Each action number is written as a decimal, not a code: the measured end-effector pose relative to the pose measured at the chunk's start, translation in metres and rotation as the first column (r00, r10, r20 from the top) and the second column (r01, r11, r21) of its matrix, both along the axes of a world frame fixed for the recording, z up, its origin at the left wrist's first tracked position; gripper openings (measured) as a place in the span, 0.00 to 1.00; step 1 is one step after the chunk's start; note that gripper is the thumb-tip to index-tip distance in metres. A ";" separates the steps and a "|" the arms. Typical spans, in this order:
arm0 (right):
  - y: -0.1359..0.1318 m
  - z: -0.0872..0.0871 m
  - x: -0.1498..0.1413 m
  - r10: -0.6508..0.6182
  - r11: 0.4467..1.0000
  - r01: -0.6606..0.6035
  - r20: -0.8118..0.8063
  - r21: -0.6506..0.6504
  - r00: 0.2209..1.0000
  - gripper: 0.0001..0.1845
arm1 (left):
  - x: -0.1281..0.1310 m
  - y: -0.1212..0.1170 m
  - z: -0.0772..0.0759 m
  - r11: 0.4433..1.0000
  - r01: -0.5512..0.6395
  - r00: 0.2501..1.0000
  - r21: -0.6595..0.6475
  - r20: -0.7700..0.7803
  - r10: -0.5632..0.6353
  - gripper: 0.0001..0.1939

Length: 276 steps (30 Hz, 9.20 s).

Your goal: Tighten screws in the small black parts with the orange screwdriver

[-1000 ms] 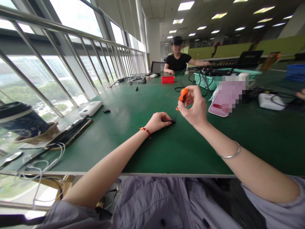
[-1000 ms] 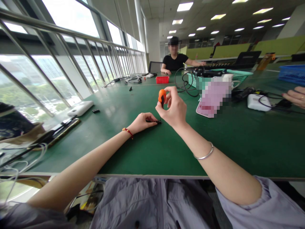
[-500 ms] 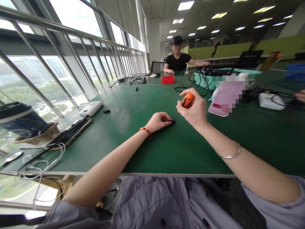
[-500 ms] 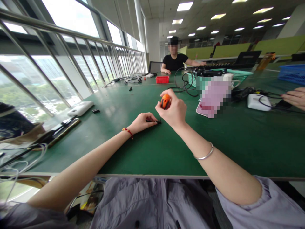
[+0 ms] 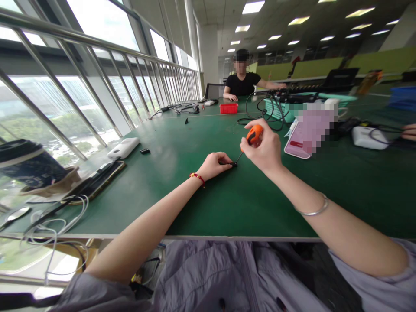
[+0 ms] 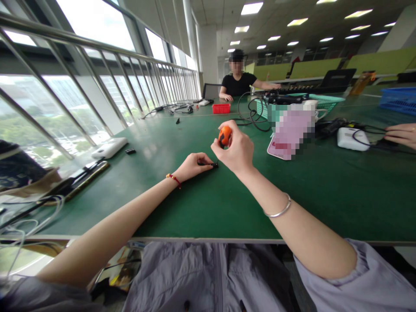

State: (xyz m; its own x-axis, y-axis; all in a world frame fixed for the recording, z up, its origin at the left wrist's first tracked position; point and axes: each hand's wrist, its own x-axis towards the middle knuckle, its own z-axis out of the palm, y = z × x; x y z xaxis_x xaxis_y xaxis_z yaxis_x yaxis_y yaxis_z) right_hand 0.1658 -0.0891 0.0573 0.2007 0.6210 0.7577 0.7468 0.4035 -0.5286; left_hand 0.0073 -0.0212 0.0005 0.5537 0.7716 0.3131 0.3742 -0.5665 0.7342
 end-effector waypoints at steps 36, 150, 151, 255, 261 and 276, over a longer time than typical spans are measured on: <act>0.011 -0.013 -0.003 -0.020 0.998 0.021 0.020 -0.059 1.000 0.13 | -0.005 0.006 0.002 0.998 -0.056 0.997 0.037 -0.060 0.058 0.06; 0.049 -0.035 0.038 0.042 0.962 0.049 0.323 -0.269 0.946 0.09 | -0.025 -0.010 0.032 0.890 -0.278 0.817 0.360 -0.399 0.417 0.07; 0.049 -0.035 0.038 0.045 0.961 0.048 0.325 -0.272 0.945 0.09 | -0.033 -0.008 0.038 0.861 -0.337 0.768 0.381 -0.418 0.486 0.08; 0.049 -0.032 0.033 0.616 0.732 -0.351 0.346 -0.583 0.708 0.06 | -0.005 -0.005 0.008 0.999 0.003 0.995 0.051 -0.099 0.002 0.09; 0.044 -0.030 0.031 0.560 0.772 -0.310 0.362 -0.554 0.745 0.07 | -0.004 -0.005 0.007 0.999 -0.007 0.997 0.038 -0.082 0.010 0.08; 0.009 0.003 0.012 0.176 0.984 -0.175 0.020 -0.031 0.984 0.14 | 0.004 -0.005 0.001 0.988 -0.097 0.990 0.118 -0.089 0.108 0.07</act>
